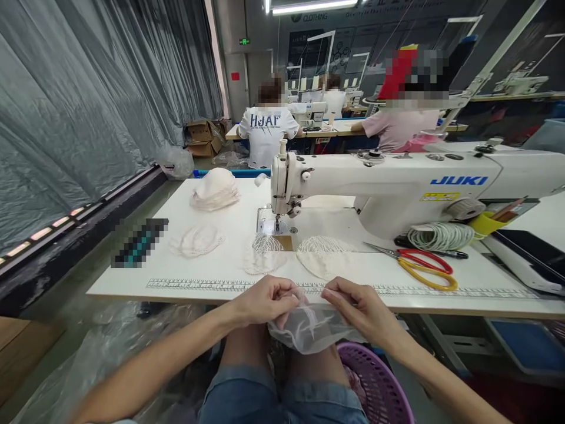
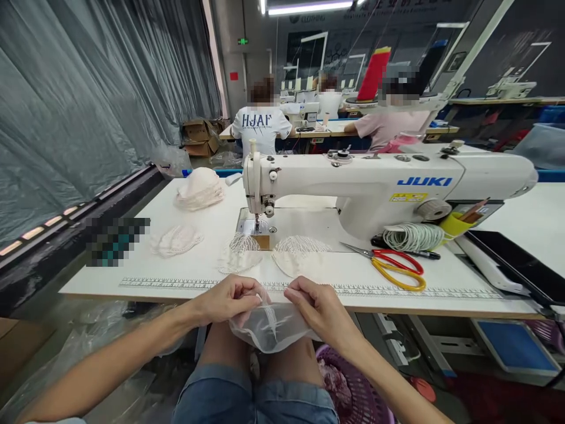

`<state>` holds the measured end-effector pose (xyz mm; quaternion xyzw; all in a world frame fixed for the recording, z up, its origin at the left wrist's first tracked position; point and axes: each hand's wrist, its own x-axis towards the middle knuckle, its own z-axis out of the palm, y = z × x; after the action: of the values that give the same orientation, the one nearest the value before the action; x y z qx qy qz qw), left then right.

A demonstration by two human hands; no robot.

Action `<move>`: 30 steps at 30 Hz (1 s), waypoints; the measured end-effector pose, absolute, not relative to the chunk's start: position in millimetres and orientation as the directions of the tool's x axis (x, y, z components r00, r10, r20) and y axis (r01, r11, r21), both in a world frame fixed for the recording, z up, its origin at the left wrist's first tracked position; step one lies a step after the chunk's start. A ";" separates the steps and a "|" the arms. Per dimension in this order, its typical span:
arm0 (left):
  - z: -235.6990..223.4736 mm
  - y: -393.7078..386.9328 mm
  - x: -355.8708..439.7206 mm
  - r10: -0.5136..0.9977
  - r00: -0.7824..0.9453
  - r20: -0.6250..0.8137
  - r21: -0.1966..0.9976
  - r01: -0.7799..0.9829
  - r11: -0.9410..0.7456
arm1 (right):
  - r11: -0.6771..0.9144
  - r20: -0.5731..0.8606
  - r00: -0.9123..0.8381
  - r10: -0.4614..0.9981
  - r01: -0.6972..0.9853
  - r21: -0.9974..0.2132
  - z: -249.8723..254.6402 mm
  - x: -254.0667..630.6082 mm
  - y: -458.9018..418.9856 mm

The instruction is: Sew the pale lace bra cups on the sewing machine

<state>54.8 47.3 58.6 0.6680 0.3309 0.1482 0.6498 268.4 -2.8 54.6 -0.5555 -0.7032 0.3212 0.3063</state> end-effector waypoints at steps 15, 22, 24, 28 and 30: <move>44.8 34.0 41.2 0.733 0.660 0.166 0.931 0.140 -0.336 | -0.203 -0.167 -0.417 0.893 -0.043 -0.978 34.4 235.6 -21.8; 41.5 28.2 41.1 0.751 0.649 0.123 0.940 0.167 -0.299 | 0.082 0.017 -0.338 0.941 0.176 -0.981 21.0 228.8 -19.3; 41.4 27.1 41.5 0.757 0.646 0.100 0.944 0.179 -0.278 | 0.142 0.061 -0.319 0.946 0.238 -0.961 18.7 229.0 -18.7; 40.4 25.4 42.9 0.760 0.648 0.050 0.940 0.226 -0.255 | 0.138 0.049 -0.299 0.953 0.287 -0.948 19.7 227.9 -19.7; 40.5 24.7 43.4 0.758 0.652 0.026 0.933 0.257 -0.253 | 0.143 0.054 -0.276 0.959 0.313 -0.939 23.4 229.4 -21.1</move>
<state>43.4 24.7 40.5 0.7523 0.3373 0.2458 0.5099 229.4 -21.1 23.4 -0.4796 -0.6632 0.4453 0.3631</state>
